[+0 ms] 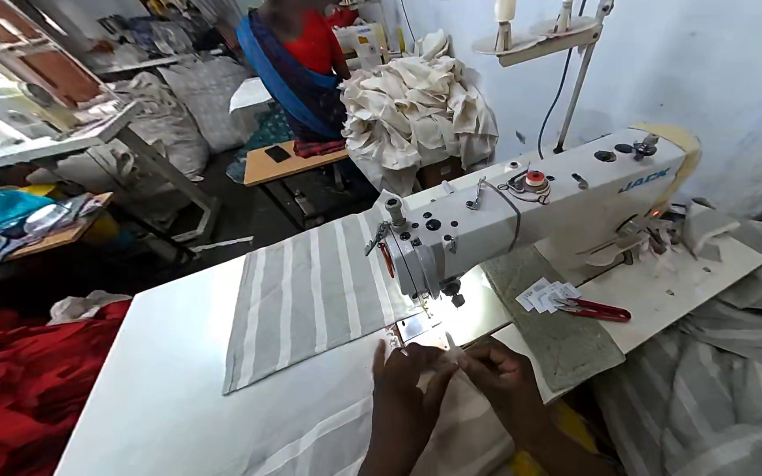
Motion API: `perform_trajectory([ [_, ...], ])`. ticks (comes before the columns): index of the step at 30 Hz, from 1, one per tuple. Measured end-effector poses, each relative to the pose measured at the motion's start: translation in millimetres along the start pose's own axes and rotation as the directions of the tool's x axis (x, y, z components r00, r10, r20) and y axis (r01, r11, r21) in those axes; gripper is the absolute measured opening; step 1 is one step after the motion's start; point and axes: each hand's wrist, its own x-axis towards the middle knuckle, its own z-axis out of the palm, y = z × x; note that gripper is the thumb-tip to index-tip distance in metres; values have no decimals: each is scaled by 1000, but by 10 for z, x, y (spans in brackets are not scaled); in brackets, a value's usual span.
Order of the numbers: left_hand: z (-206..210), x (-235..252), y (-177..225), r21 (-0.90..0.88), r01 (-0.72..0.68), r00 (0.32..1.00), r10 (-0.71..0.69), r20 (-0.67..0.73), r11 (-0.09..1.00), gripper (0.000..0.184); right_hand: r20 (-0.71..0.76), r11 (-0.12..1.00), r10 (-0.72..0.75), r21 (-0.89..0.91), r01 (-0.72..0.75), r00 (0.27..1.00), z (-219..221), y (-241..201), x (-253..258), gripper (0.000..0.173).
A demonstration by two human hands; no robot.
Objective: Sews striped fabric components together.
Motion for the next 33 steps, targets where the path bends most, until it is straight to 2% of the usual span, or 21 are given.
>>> perform_trajectory([
  [3,-34,0,33,-403,54,998,-36,51,913,20,-98,920,-335,-251,302,937,65,3,-42,6],
  [5,-40,-54,79,-494,53,999,-41,34,868,17,-61,771,-520,-463,437,852,78,29,-73,8],
  [7,-50,-91,89,-512,26,999,-34,-5,858,16,-6,685,-596,-525,504,803,91,52,-110,14],
  [9,-72,-96,86,-546,29,998,-55,-32,838,13,22,785,-516,-389,483,856,97,28,-157,18],
  [12,-84,-97,99,-547,62,995,-95,-32,835,12,16,987,-160,-4,160,987,108,-108,-160,16],
  [14,-88,-111,109,-514,101,992,-123,-10,852,13,14,999,-17,42,17,1000,106,-186,-108,10],
  [15,-101,-117,107,-484,132,990,-143,13,865,15,-4,997,-63,-43,62,998,105,-172,-89,9],
  [16,-113,-122,96,-449,157,987,-156,40,880,16,-24,959,-195,-216,185,981,111,-118,-80,8],
  [18,-124,-124,59,-422,165,986,-143,83,891,18,24,695,-512,-575,431,858,118,20,-71,8],
  [19,-123,-113,36,-431,168,985,-137,101,886,19,85,586,-595,-635,504,799,109,71,-69,9],
  [20,-120,-88,12,-453,182,983,-143,118,873,19,134,553,-613,-631,544,779,92,109,-82,11],
  [21,-117,-44,-16,-473,207,978,-164,132,856,18,159,603,-571,-585,543,806,70,141,-117,16],
  [22,-109,18,-57,-460,230,973,-187,136,858,17,167,723,-459,-500,476,873,42,157,-181,25],
  [23,-93,97,-127,-375,233,972,-200,125,897,17,160,846,-276,-427,319,948,11,148,-279,37],
  [24,-67,184,-231,-207,207,977,-189,103,956,19,163,900,-69,-415,132,984,-23,105,-399,44],
  [25,-30,267,-354,-53,166,983,-161,89,985,19,193,872,100,-490,8,976,-71,21,-529,47],
  [26,35,327,-500,60,119,990,-123,74,991,17,229,793,217,-608,-34,949,-112,-88,-667,46],
  [28,201,341,-792,247,-10,999,1,38,969,13,309,588,220,-799,127,925,-152,-164,-955,39],
  [30,282,311,-880,337,-90,996,81,40,937,12,451,421,232,-845,330,862,-200,-152,-1120,42],
  [31,299,297,-881,355,-108,994,102,36,929,12,494,398,244,-836,378,834,-219,-144,-1134,43],
  [33,300,290,-883,351,-105,994,108,9,930,16,492,487,210,-802,346,845,-253,-156,-966,33],
])
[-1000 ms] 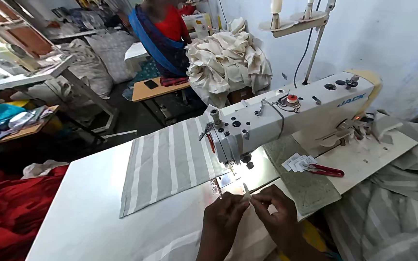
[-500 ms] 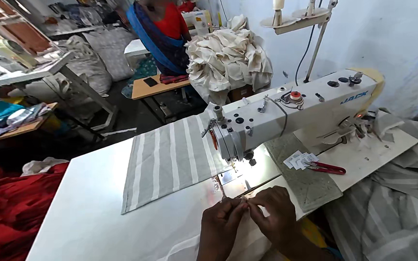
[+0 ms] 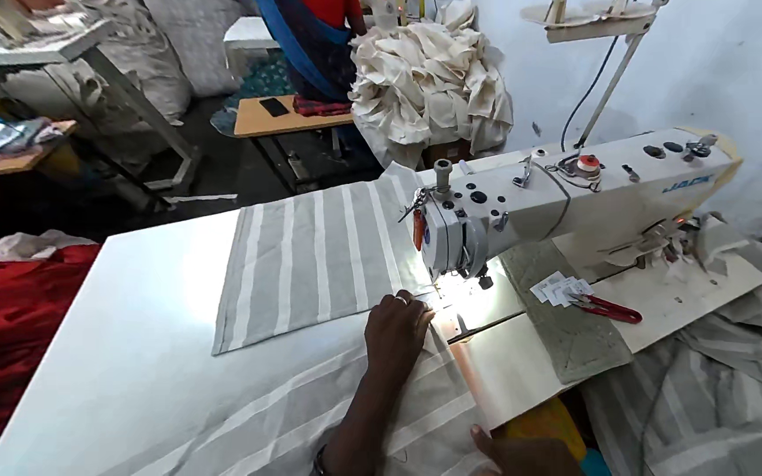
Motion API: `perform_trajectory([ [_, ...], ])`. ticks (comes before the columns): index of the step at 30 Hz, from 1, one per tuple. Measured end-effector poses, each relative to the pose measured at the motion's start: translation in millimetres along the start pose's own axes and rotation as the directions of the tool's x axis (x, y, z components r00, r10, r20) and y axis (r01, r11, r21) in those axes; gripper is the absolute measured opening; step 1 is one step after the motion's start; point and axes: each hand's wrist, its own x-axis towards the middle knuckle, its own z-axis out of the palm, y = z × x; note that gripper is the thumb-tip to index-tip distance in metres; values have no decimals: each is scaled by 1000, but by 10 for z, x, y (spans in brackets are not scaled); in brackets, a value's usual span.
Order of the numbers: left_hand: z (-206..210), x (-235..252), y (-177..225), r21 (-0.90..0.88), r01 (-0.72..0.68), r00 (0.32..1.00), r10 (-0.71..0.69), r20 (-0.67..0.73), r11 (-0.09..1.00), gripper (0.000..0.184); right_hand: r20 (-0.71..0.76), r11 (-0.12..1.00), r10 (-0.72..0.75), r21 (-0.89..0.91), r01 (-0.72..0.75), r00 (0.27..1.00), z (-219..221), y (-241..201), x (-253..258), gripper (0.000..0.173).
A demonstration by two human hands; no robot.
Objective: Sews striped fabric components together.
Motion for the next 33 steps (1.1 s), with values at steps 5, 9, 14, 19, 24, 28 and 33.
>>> perform_trajectory([
  [5,58,-29,-16,11,-73,995,74,-72,997,18,-205,969,155,225,-107,966,67,140,918,41],
  [9,7,-67,-41,57,-10,1000,11,-12,998,26,-223,974,218,120,-195,950,167,13,1253,31],
  [14,-45,-29,-83,35,63,995,-65,74,997,24,-343,1000,-22,-24,15,939,305,12,701,26],
  [19,-167,-106,40,125,101,968,-126,217,987,74,-127,994,-5,108,19,992,81,-45,243,26],
  [24,-112,-446,359,187,57,948,-113,299,981,105,-297,994,58,107,-27,953,43,430,868,32],
  [28,12,-261,277,172,-4,947,-51,316,985,100,-236,986,113,-96,-138,965,16,400,1423,27],
  [33,39,-128,143,127,11,965,-44,260,992,108,-80,973,205,-90,-212,975,-79,399,1617,31],
])
